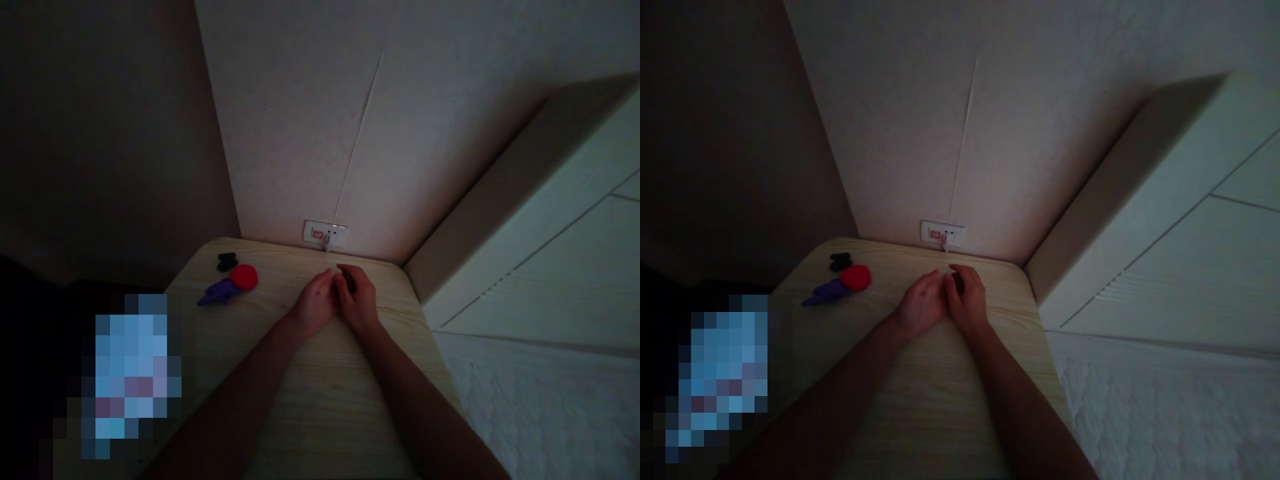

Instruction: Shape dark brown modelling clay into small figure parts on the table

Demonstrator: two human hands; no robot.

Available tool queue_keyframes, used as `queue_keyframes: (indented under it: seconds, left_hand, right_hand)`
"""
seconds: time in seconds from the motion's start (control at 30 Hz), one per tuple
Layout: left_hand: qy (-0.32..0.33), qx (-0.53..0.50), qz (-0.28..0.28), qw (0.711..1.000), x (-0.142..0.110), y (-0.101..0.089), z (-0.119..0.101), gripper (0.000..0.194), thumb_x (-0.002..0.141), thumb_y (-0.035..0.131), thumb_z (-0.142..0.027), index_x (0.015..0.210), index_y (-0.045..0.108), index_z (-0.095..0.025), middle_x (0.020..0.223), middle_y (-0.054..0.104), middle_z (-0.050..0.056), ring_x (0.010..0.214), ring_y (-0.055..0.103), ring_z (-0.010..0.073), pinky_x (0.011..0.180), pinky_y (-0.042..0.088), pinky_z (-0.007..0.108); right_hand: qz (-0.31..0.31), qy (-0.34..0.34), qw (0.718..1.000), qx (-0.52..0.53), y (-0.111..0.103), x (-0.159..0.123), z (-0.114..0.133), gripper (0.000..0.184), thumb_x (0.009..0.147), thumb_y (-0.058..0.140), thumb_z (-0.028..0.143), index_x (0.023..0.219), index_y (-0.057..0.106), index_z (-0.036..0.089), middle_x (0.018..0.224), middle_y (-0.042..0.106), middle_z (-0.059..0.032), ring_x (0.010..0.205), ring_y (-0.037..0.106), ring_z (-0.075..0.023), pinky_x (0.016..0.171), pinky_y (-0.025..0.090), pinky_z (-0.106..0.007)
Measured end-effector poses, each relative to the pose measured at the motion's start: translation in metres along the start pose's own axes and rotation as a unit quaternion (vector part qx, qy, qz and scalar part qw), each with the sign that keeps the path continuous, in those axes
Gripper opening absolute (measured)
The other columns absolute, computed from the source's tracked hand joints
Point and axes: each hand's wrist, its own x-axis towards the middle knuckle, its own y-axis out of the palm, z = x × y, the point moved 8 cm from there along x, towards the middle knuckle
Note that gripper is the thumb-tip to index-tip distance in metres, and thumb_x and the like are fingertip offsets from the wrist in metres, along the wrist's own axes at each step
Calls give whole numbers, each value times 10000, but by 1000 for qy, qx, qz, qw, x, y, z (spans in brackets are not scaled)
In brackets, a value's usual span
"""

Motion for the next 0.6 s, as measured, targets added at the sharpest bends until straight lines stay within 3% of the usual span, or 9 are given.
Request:
queue_keyframes:
  seconds: [0.1, 0.23, 0.4, 0.5, 0.6]
  left_hand:
    - [23, 69, -43, 996, 2, -11, 0, 396, 729, 869, -422, 988, 777, -137, 1112, 783, 148, 1149, 697, 300, 999, 530, 394]
    - [59, 138, -68, 986, 2, -17, -2, 473, 694, 924, -366, 1093, 801, -143, 1159, 784, 128, 1075, 713, 255, 966, 539, 368]
    - [109, 158, -111, 975, 4, -30, -12, 393, 715, 873, -349, 1039, 817, -133, 1051, 809, 118, 960, 743, 240, 916, 570, 365]
    - [146, 210, -141, 956, 4, -38, -22, 317, 733, 827, -345, 969, 818, -134, 950, 814, 95, 873, 744, 226, 832, 582, 334]
    - [150, 251, -137, 946, 3, -38, -26, 284, 733, 812, -334, 932, 809, -131, 870, 802, 76, 791, 731, 205, 761, 572, 308]
  right_hand:
    - [-44, 38, 998, 10, -12, -1, -10, 405, 1051, 454, 450, 1108, 760, 192, 1064, 700, -122, 1016, 666, -262, 945, 536, -444]
    - [-33, 71, 995, 64, -10, -5, -17, 484, 1079, 344, 456, 1130, 763, 219, 980, 672, -81, 947, 652, -235, 932, 527, -426]
    - [13, 74, 984, 160, -3, -6, -20, 361, 941, 577, 378, 1229, 741, 234, 1080, 714, -76, 1050, 658, -245, 972, 531, -413]
    - [66, 117, 968, 212, 5, -6, -26, 387, 851, 671, 353, 1212, 740, 233, 1156, 746, -83, 1052, 690, -248, 943, 564, -400]
    - [83, 144, 958, 232, 8, -7, -29, 355, 818, 713, 353, 1144, 746, 219, 1107, 779, -80, 990, 713, -239, 894, 587, -385]
